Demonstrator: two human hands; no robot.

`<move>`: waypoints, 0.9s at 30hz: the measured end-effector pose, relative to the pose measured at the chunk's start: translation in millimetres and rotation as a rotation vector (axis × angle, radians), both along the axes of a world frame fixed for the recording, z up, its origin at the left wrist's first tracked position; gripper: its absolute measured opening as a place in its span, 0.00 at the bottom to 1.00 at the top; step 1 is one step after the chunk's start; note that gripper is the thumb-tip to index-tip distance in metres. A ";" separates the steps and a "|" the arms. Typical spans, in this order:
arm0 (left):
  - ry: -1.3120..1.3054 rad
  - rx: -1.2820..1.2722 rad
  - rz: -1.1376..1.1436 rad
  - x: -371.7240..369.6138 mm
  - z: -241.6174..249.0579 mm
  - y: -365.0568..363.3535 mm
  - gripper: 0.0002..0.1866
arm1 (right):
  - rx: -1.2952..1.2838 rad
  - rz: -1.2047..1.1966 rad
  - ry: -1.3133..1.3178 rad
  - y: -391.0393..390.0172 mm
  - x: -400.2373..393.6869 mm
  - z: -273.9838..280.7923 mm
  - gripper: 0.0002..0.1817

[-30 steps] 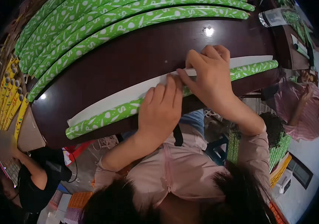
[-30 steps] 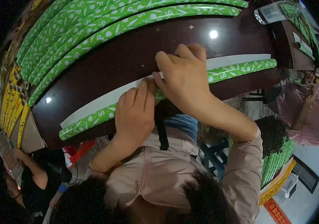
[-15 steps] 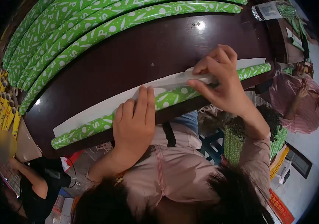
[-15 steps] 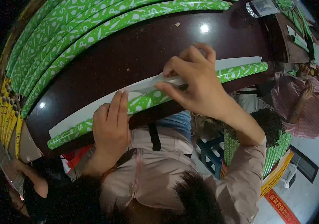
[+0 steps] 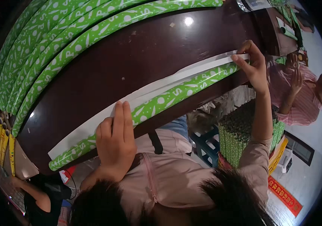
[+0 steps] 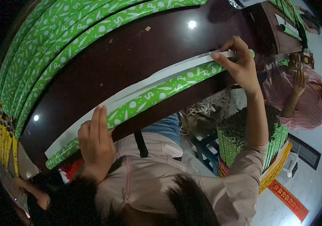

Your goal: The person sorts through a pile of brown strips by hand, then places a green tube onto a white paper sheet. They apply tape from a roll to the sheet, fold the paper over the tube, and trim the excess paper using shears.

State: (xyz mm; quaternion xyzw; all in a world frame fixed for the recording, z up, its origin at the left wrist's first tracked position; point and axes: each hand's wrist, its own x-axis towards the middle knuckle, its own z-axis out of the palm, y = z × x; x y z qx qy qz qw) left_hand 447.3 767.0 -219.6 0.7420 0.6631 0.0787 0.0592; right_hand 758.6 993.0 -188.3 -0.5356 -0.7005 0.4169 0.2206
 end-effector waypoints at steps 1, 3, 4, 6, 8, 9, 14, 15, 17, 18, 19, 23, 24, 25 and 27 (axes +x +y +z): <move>-0.002 0.003 -0.006 0.6 0.9 -0.3 0.25 | 0.165 0.096 -0.143 1.5 3.4 -3.2 0.14; 0.022 -0.025 0.008 1.2 1.6 -1.3 0.25 | 0.356 0.202 -0.295 2.6 6.8 -9.9 0.14; 0.018 -0.025 0.002 1.5 0.7 -1.8 0.25 | 0.356 0.196 -0.300 2.8 4.7 -10.8 0.14; 0.068 0.038 0.004 1.6 -2.9 -3.5 0.25 | 0.439 0.243 -0.244 2.1 -1.4 -12.2 0.15; 0.049 0.069 -0.009 -0.3 -7.2 -5.5 0.25 | 0.468 0.262 -0.229 3.0 -6.4 -11.0 0.15; 0.033 0.102 -0.013 -0.7 -8.4 -5.7 0.26 | 0.538 0.326 -0.301 3.7 -8.5 -9.9 0.15; 0.033 0.096 -0.008 1.6 -4.9 -3.0 0.27 | 0.576 0.391 -0.377 5.1 -9.6 -4.0 0.16; 0.039 0.092 0.003 2.3 -4.6 -3.0 0.27 | 0.552 0.355 -0.354 4.5 -6.7 -5.2 0.16; 0.038 0.082 0.010 2.3 -4.8 -3.3 0.27 | 0.528 0.325 -0.331 1.3 -1.9 -8.9 0.15; 0.037 0.073 0.015 2.6 -4.9 -3.5 0.27 | 0.513 0.271 -0.223 -2.2 0.8 -11.4 0.15; 0.037 0.072 0.019 2.4 -4.0 -4.5 0.27 | 0.496 0.217 -0.115 -4.9 3.3 -11.4 0.15; -0.015 -0.062 0.047 2.9 -0.5 -7.7 0.31 | 0.549 0.289 0.032 -12.4 13.2 1.5 0.15; -0.004 -0.057 0.052 3.5 -0.4 -7.0 0.31 | 0.545 0.291 0.034 -14.5 12.0 4.2 0.15; -0.003 -0.059 0.054 3.2 -0.4 -5.1 0.31 | 0.556 0.284 0.010 -16.9 10.8 7.8 0.15; 0.059 0.052 0.007 1.9 -0.4 -0.7 0.24 | 0.565 0.276 -0.014 -18.2 9.0 7.3 0.15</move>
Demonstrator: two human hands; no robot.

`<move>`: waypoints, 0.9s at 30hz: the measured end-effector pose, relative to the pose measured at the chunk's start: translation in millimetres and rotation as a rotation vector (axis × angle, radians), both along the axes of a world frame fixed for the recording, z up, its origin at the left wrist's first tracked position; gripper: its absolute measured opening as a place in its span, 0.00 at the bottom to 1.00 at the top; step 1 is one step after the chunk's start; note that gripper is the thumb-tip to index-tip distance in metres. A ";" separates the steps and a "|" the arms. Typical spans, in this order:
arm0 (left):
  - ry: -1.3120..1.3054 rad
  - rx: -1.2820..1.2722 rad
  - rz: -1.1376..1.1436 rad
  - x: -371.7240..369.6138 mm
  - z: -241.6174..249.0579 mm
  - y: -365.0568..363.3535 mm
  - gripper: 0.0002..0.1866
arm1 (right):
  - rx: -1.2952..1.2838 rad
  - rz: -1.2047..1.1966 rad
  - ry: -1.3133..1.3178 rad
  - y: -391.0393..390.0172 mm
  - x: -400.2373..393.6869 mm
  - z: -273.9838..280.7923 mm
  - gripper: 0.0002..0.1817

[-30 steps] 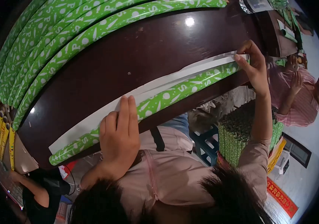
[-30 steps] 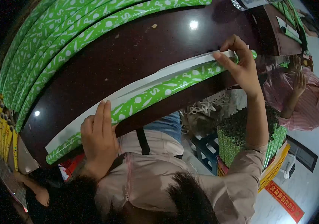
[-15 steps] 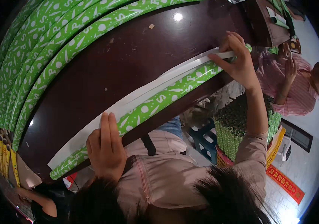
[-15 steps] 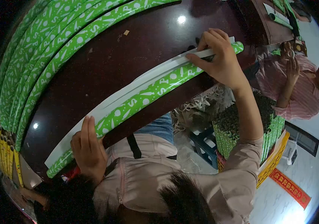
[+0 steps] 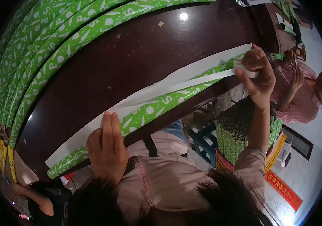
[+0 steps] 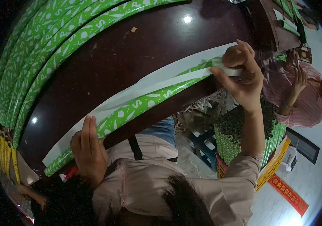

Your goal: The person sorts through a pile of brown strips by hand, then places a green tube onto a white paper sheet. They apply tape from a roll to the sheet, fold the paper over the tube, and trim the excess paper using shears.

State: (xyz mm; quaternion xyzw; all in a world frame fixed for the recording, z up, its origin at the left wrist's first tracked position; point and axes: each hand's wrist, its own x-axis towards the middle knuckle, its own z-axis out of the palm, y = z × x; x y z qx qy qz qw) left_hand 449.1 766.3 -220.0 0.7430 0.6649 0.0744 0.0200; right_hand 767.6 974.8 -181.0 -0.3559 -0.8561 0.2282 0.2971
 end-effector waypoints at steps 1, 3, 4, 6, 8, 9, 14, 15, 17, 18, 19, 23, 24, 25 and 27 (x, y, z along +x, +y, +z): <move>0.000 -0.001 -0.001 0.1 -0.1 0.2 0.24 | 0.026 -0.046 -0.055 0.1 -1.2 -3.1 0.15; -0.004 0.010 0.007 0.8 -0.2 0.7 0.24 | 0.052 -0.094 -0.111 0.5 -7.6 -5.3 0.16; -0.005 0.011 0.006 0.8 -0.4 0.7 0.24 | 0.049 -0.121 -0.161 1.1 -14.3 -4.5 0.16; -0.011 -0.002 0.006 0.1 -0.5 -0.3 0.24 | 0.045 -0.148 -0.211 4.6 -18.9 -4.9 0.16; -0.044 -0.056 0.036 1.1 -1.3 -5.7 0.29 | 0.076 -0.102 -0.367 9.3 -19.4 -6.5 0.16; -0.075 -0.109 0.066 1.7 -1.7 -7.7 0.34 | 0.075 -0.104 -0.369 8.8 -21.2 -5.9 0.16; -0.088 -0.125 0.090 3.7 -0.2 -7.2 0.33 | 0.025 -0.120 -0.406 9.0 -28.5 -2.2 0.16; -0.081 -0.126 0.102 4.3 0.2 -7.0 0.33 | 0.023 -0.122 -0.407 9.4 -30.4 -1.0 0.16; -0.073 -0.118 0.102 4.6 -1.7 -7.4 0.32 | 0.093 -0.100 -0.451 10.3 -34.5 0.8 0.15; -0.065 -0.108 0.105 4.6 -2.4 -7.5 0.32 | 0.093 -0.100 -0.451 11.3 -34.5 -0.1 0.15; -0.065 -0.108 0.105 4.9 -1.9 -7.4 0.32 | 0.111 -0.091 -0.456 12.6 -34.6 -1.7 0.15; -0.024 -0.064 0.083 4.4 -0.6 -1.7 0.28 | 0.145 -0.086 -0.480 15.4 -34.5 -4.3 0.16; 0.007 0.007 0.048 4.0 -0.4 0.3 0.24 | 0.144 -0.086 -0.481 15.7 -34.3 -5.2 0.16; 0.005 0.006 0.047 3.7 0.7 0.7 0.24 | 0.158 -0.087 -0.481 15.6 -34.2 -6.5 0.16; -0.001 -0.020 0.040 3.3 2.6 1.8 0.24 | 0.172 -0.090 -0.483 14.5 -36.0 -6.6 0.16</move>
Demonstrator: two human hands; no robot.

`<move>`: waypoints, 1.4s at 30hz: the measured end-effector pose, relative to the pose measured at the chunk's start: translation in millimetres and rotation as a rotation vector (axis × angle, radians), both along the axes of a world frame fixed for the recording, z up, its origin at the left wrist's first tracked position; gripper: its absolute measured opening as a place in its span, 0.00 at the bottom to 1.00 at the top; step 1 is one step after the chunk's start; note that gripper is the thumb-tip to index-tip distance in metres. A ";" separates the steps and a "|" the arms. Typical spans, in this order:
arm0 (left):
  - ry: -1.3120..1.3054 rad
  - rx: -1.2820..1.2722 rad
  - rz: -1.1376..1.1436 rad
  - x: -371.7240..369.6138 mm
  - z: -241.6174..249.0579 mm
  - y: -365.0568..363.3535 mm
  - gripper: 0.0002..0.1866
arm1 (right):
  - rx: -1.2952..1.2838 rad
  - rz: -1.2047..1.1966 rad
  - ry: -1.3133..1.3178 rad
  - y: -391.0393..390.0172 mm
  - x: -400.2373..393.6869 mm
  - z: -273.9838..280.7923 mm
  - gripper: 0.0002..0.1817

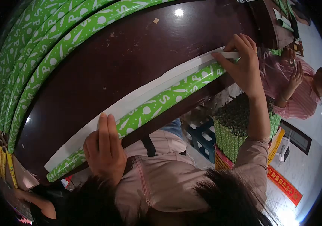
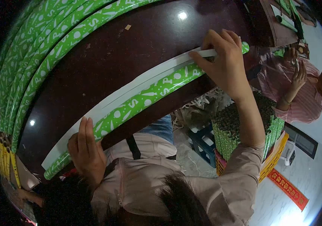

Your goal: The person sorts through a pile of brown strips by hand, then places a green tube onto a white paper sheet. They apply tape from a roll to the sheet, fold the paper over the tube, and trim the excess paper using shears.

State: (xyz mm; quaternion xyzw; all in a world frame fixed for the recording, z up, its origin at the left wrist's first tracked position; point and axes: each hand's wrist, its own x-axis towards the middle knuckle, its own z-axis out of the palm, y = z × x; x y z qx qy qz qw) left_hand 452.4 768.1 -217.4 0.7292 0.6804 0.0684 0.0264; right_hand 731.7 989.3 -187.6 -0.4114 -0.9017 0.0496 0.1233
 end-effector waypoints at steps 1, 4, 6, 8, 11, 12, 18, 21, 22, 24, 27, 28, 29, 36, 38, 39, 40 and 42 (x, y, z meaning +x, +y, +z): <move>-0.002 0.000 -0.001 0.0 0.2 0.1 0.24 | -0.006 -0.020 0.002 -1.3 -2.7 1.1 0.15; 0.004 -0.005 0.000 -0.2 -0.5 -0.5 0.24 | -0.005 -0.045 -0.003 -3.0 -5.8 2.3 0.15; 0.013 0.017 0.001 -0.3 -3.0 -1.5 0.24 | 0.002 -0.052 -0.010 -2.6 -6.2 1.3 0.15; 0.007 0.018 0.005 0.0 -2.6 -1.6 0.24 | 0.073 -0.027 -0.035 -1.8 -5.5 -1.3 0.15; 0.004 0.007 0.019 1.4 -0.4 -0.6 0.24 | 0.073 -0.053 -0.043 -3.5 -6.4 -1.6 0.15; 0.006 -0.004 0.027 2.1 0.2 -0.6 0.24 | 0.075 -0.056 -0.046 -3.9 -6.3 -2.0 0.15; -0.085 -0.065 0.120 7.1 -3.5 -8.8 0.32 | 0.099 -0.093 -0.056 -6.9 -7.5 -3.6 0.16; -0.105 -0.073 0.101 4.4 -4.9 -9.6 0.32 | 0.110 -0.109 -0.036 -9.6 -9.6 -3.5 0.16; -0.104 -0.072 0.099 4.3 -4.2 -9.7 0.32 | 0.122 -0.108 -0.046 -9.7 -9.4 -4.8 0.17; -0.110 -0.071 0.088 4.3 -2.5 -9.3 0.32 | 0.138 -0.109 -0.055 -10.8 -10.0 -5.5 0.17; -0.122 -0.023 0.027 -1.0 -5.1 -9.4 0.33 | 0.147 -0.111 -0.052 -12.3 -12.9 -4.8 0.16; -0.115 -0.019 0.030 -1.9 -3.9 -9.2 0.33 | 0.149 -0.126 -0.061 -12.7 -13.1 -5.2 0.16; -0.139 -0.048 0.037 -2.1 -2.4 -8.7 0.33 | 0.151 -0.141 -0.070 -13.3 -14.7 -5.6 0.16; -0.157 -0.036 0.049 -38.3 -8.2 -29.8 0.32 | 0.155 -0.085 -0.004 -29.2 -47.2 -10.5 0.16; -0.160 -0.076 0.060 -44.9 -5.9 -32.5 0.32 | 0.200 -0.072 -0.034 -33.3 -55.4 -10.9 0.15; -0.160 -0.116 0.055 -23.5 4.2 -25.3 0.32 | 0.195 -0.077 -0.009 -28.9 -31.8 -7.0 0.15; -0.147 -0.118 0.056 -16.6 9.7 -18.8 0.32 | 0.166 -0.091 -0.007 -26.2 -24.0 -5.8 0.16; -0.146 -0.110 0.043 -9.0 18.6 -8.9 0.32 | 0.139 -0.101 0.001 -25.6 -19.8 -6.4 0.16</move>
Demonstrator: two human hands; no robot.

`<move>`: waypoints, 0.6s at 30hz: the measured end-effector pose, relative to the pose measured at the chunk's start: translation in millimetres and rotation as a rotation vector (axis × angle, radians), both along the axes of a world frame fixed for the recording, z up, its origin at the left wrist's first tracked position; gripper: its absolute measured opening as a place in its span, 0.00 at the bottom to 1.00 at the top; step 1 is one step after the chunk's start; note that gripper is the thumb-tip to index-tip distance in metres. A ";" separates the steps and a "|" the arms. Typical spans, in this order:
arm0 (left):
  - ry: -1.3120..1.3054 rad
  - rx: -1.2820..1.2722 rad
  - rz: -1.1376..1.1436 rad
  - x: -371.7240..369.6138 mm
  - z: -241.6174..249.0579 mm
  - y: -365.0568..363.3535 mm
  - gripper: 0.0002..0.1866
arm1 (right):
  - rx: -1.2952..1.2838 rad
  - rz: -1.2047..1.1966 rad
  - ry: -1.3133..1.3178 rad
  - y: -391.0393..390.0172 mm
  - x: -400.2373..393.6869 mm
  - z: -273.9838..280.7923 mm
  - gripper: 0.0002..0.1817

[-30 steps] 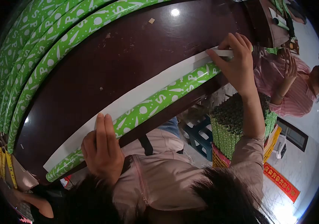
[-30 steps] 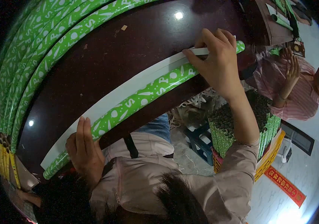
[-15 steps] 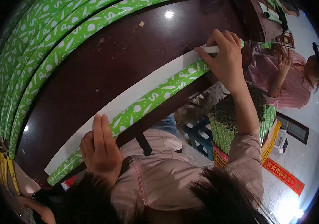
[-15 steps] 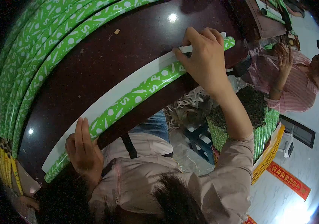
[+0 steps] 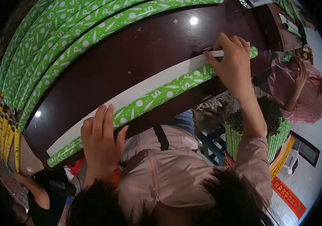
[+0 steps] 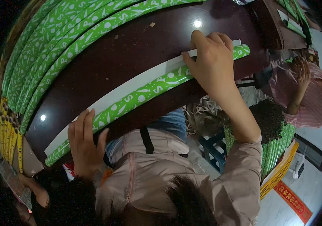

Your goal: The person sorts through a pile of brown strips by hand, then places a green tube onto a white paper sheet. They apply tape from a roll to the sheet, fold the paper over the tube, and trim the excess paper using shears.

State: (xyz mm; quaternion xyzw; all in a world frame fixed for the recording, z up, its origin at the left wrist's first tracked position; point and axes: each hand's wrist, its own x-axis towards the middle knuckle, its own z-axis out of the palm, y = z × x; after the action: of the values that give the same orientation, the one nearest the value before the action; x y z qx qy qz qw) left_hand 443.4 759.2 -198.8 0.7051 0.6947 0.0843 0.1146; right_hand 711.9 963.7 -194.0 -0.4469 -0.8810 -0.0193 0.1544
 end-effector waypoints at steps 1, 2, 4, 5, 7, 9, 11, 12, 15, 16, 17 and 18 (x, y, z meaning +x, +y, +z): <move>0.008 0.000 0.007 4.0 1.0 1.4 0.32 | 0.015 -0.003 0.000 -0.3 -0.1 -1.4 0.16; 0.019 0.020 0.012 9.5 1.5 3.0 0.32 | 0.029 -0.005 0.001 0.0 0.2 -2.9 0.16; 0.075 0.090 0.016 -3.4 -8.0 -5.5 0.35 | 0.034 0.010 -0.001 -9.8 -24.4 -2.9 0.16; 0.086 0.088 0.026 2.1 -11.6 -0.9 0.35 | 0.033 0.007 -0.004 -9.9 -25.1 -3.2 0.16; 0.020 0.252 0.003 17.1 -15.9 12.7 0.33 | 0.034 0.012 0.011 -9.9 -25.6 -5.3 0.16; 0.018 0.254 -0.007 36.8 -14.6 29.2 0.32 | 0.035 0.017 0.024 -9.4 -24.4 -6.2 0.16; -0.012 0.306 -0.025 56.4 -20.0 41.4 0.32 | 0.043 0.006 0.027 -8.9 -22.0 -7.4 0.15; 0.000 0.303 -0.017 64.6 -20.9 47.5 0.32 | 0.040 0.015 0.038 -8.8 -21.9 -7.8 0.15; -0.067 0.328 -0.029 86.5 -21.5 66.7 0.28 | 0.056 0.023 0.032 -8.1 -22.4 -7.6 0.15; -0.060 0.327 -0.029 93.1 -22.0 71.9 0.28 | 0.045 0.013 0.029 -8.5 -23.0 -7.3 0.16; -0.076 0.347 -0.040 99.7 -23.2 76.7 0.27 | 0.035 0.002 0.025 -8.5 -23.4 -7.2 0.16; -0.092 0.365 -0.054 110.5 -23.2 82.7 0.26 | 0.033 0.000 0.032 -7.6 -19.5 -6.1 0.16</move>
State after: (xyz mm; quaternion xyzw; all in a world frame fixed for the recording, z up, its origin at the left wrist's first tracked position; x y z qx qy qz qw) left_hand 554.0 842.0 -222.0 0.7280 0.6427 0.2381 0.0186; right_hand 692.4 956.1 -200.1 -0.4445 -0.8779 -0.0270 0.1758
